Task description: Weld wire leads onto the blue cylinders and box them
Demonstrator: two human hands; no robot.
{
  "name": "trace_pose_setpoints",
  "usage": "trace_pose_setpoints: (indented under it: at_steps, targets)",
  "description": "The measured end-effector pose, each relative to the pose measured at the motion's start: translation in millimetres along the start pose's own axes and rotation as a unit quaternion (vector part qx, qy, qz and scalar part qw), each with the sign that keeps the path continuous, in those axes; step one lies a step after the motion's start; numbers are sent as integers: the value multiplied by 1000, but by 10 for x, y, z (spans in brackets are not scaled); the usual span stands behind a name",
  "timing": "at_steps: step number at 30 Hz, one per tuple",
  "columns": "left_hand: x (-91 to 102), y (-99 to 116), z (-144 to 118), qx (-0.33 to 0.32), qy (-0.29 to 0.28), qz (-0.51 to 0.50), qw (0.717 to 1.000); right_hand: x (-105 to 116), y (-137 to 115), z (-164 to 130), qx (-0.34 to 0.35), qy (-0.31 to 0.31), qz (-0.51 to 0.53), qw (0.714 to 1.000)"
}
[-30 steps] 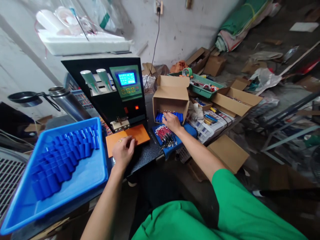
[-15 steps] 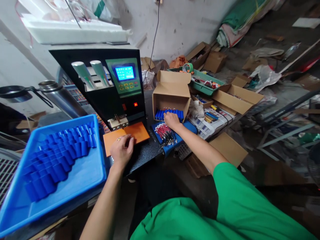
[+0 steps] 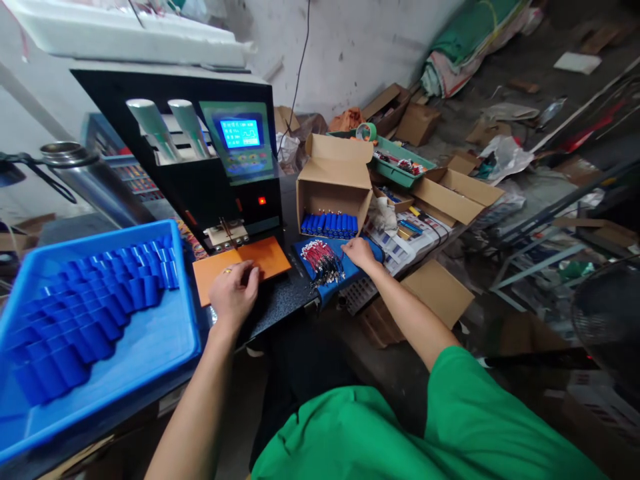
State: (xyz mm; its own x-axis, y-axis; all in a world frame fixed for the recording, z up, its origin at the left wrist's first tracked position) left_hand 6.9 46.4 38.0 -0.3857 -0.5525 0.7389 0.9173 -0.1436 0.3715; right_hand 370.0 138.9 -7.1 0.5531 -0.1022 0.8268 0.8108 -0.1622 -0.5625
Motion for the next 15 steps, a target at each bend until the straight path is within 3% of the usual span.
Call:
trace_pose_setpoints:
  at_steps: [6,9,12,15]
  targets:
    - [-3,-10,10,4,-3,-2,1000,-61,-81,36,-62,6,-6,998]
    - [-1,-13,7,3,-1,-2,1000,-58,-58,31,-57,11,33,998]
    - [1,-8,5,1,-1,-5,1000,-23,-4,-3,-17,40,115,992]
    - [8,-13,14,5,-4,-18,1000,64,37,-65,12,96,249,964]
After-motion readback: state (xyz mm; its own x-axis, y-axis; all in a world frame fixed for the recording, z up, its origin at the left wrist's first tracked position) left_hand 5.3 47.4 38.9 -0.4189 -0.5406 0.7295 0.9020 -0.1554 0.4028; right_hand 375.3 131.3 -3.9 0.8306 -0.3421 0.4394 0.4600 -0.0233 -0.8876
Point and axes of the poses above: each hand's wrist, its own z-axis towards the middle knuckle, its own x-axis out of the back of the hand, y = z × x, the point moved 7 cm from there along z, towards the middle knuckle, and after that the axes turned 10 degrees about z, right-handed, at the moved point
